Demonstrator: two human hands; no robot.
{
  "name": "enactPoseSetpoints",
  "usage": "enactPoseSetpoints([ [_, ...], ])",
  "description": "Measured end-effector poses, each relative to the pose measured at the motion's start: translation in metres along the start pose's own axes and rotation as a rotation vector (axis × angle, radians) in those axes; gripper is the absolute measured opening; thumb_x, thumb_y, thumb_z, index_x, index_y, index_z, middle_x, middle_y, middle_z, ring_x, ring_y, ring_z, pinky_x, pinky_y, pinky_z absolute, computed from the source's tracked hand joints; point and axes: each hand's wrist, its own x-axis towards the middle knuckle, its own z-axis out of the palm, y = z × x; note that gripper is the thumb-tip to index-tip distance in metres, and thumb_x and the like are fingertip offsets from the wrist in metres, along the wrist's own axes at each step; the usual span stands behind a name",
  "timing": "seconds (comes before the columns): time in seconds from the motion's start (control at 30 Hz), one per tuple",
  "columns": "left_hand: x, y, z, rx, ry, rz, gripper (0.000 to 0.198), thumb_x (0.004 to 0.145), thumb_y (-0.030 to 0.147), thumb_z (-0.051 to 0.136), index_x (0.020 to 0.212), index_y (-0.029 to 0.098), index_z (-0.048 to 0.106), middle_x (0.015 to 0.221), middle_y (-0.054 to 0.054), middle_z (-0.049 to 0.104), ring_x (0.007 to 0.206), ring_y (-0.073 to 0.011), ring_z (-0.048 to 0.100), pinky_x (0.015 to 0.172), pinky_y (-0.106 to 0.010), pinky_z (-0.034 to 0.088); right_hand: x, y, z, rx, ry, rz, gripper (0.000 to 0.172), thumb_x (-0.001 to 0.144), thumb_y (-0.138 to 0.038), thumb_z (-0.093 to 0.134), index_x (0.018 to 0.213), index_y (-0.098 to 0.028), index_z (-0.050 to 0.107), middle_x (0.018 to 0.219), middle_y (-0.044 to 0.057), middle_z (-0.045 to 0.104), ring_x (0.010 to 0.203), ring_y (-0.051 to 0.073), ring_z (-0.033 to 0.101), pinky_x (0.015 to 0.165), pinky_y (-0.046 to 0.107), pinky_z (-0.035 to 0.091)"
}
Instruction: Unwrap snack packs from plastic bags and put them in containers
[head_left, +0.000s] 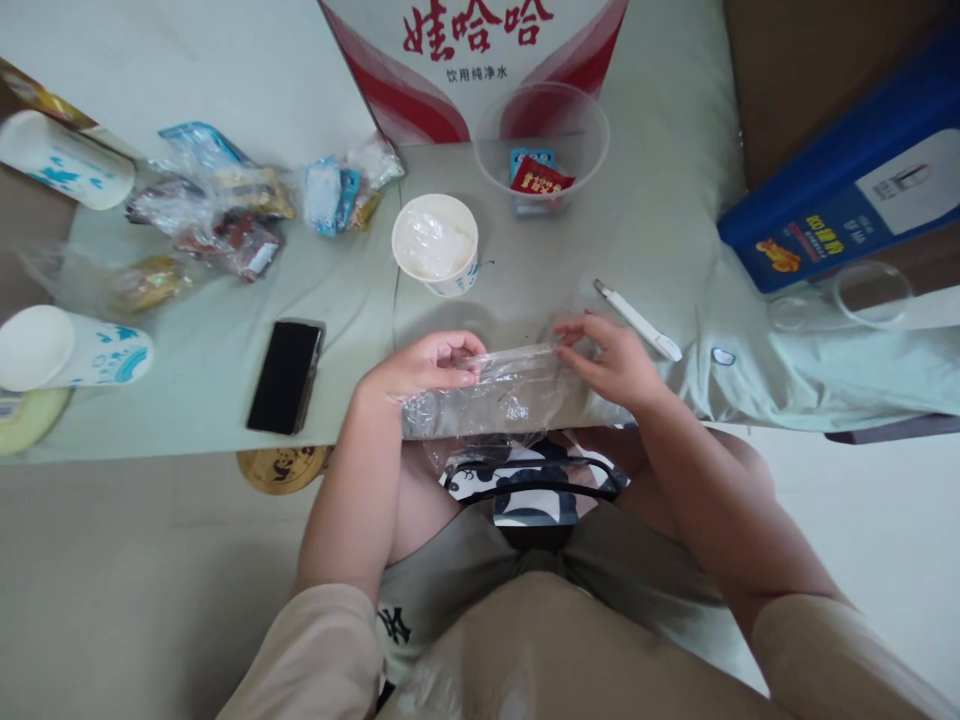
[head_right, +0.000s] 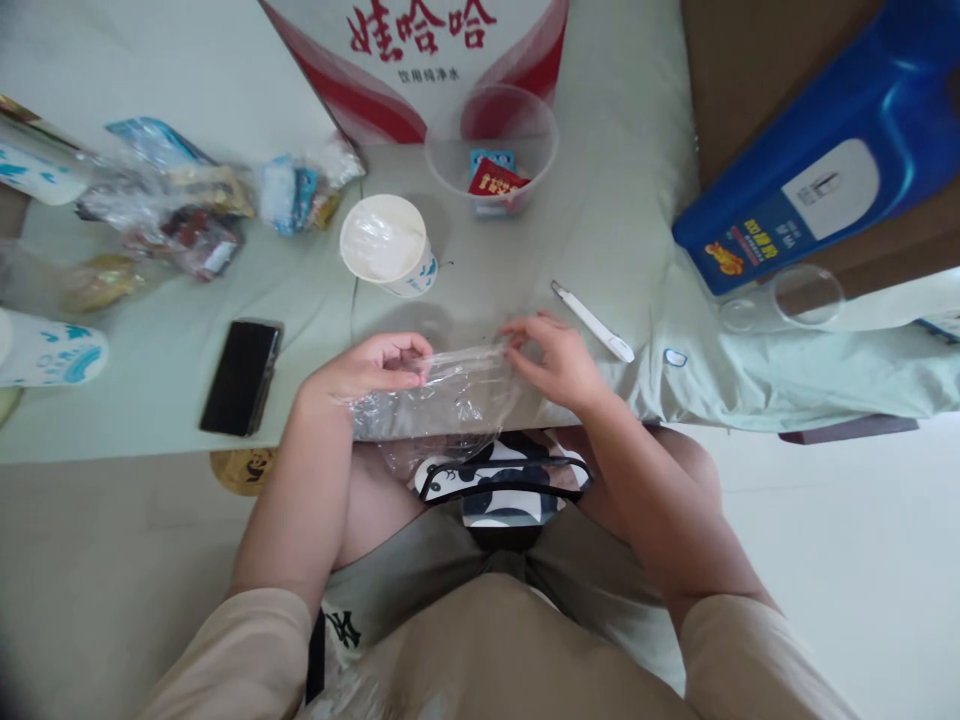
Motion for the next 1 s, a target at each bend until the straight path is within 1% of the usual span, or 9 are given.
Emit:
enactPoseSetpoints([
  [0.1,-0.001,-0.001,-0.004,0.002,-0.018,-0.043,0.041,0.064,0.028,0.089,0.094,0.018,0.062,0.079,0.000,0.068,0.072,-0.0122,0.065,0.055,-0.018,0.043,0.002,0.004,-0.004,0.149,0.198,0.083,0.020,0.093,-0.042,0.064,0.090,-0.023,0.069,0.077,0.002,0.071,0.075,0.021,0.071,0.078,0.039,0.060],
  [0.23,-0.003,-0.004,-0.007,0.037,-0.061,-0.091,0.040,0.065,0.027,0.089,0.092,0.018,0.062,0.077,0.002,0.065,0.070,-0.0115,0.064,0.058,-0.021,0.050,0.002,0.017,-0.014,0.300,0.355,0.163,0.032,0.097,-0.056,0.064,0.095,-0.025,0.066,0.061,-0.004,0.054,0.051,0.013,0.053,0.057,0.029,0.051],
  [0.3,-0.003,-0.006,-0.006,0.032,-0.037,-0.057,0.037,0.067,0.027,0.088,0.091,0.017,0.062,0.074,0.003,0.064,0.064,-0.0094,0.060,0.057,-0.021,0.050,0.001,0.022,-0.017,0.291,0.305,0.110,0.041,0.095,-0.065,0.064,0.106,-0.025,0.067,0.070,-0.002,0.061,0.060,0.016,0.060,0.066,0.033,0.057],
  [0.4,-0.001,-0.006,-0.006,-0.007,0.015,0.006,0.036,0.068,0.028,0.088,0.089,0.017,0.062,0.073,0.002,0.066,0.057,-0.0071,0.055,0.052,-0.019,0.044,0.001,0.022,-0.016,0.152,0.071,-0.043,0.056,0.083,-0.066,0.076,0.119,-0.024,0.069,0.113,0.011,0.075,0.107,0.030,0.072,0.098,0.048,0.058],
  [0.5,0.001,-0.005,-0.007,-0.027,0.025,0.026,0.037,0.066,0.029,0.090,0.087,0.017,0.062,0.073,0.001,0.068,0.053,-0.0058,0.053,0.049,-0.018,0.041,0.000,0.016,-0.013,0.030,-0.053,-0.098,0.034,0.083,-0.055,0.078,0.094,-0.023,0.073,0.121,0.013,0.076,0.120,0.035,0.069,0.110,0.055,0.052],
  [0.63,0.000,-0.007,-0.012,-0.088,0.060,0.045,0.043,0.062,0.028,0.093,0.091,0.017,0.062,0.076,0.000,0.071,0.056,-0.0081,0.059,0.052,-0.019,0.046,0.000,0.008,-0.016,0.258,0.100,0.114,0.030,0.088,-0.051,0.073,0.081,-0.023,0.065,0.081,0.004,0.076,0.077,0.021,0.072,0.078,0.038,0.059],
  [0.73,-0.001,-0.011,-0.017,-0.112,0.077,0.061,0.045,0.062,0.024,0.093,0.095,0.018,0.064,0.075,0.001,0.071,0.062,-0.0111,0.066,0.058,-0.022,0.053,0.002,0.004,-0.021,0.530,0.191,0.333,0.032,0.083,-0.051,0.079,0.083,-0.024,0.061,0.058,-0.004,0.063,0.045,0.011,0.051,0.048,0.026,0.044],
  [0.83,0.000,-0.014,-0.021,-0.166,0.162,0.102,0.045,0.063,0.023,0.094,0.098,0.018,0.065,0.073,0.003,0.070,0.063,-0.0122,0.069,0.063,-0.024,0.058,0.004,0.001,-0.022,0.715,0.254,0.480,0.039,0.073,-0.048,0.087,0.085,-0.024,0.058,0.051,-0.008,0.052,0.038,0.007,0.035,0.038,0.021,0.027],
  [1.0,-0.001,-0.016,-0.016,-0.436,0.415,0.331,0.060,0.070,0.041,0.093,0.119,0.026,0.063,0.098,-0.002,0.078,0.089,-0.0202,0.079,0.078,-0.031,0.065,0.010,0.008,-0.020,0.835,0.457,0.467,0.047,0.070,-0.047,0.091,0.090,-0.026,0.055,0.056,-0.011,0.043,0.043,0.006,0.037,0.037,0.018,0.026],
])
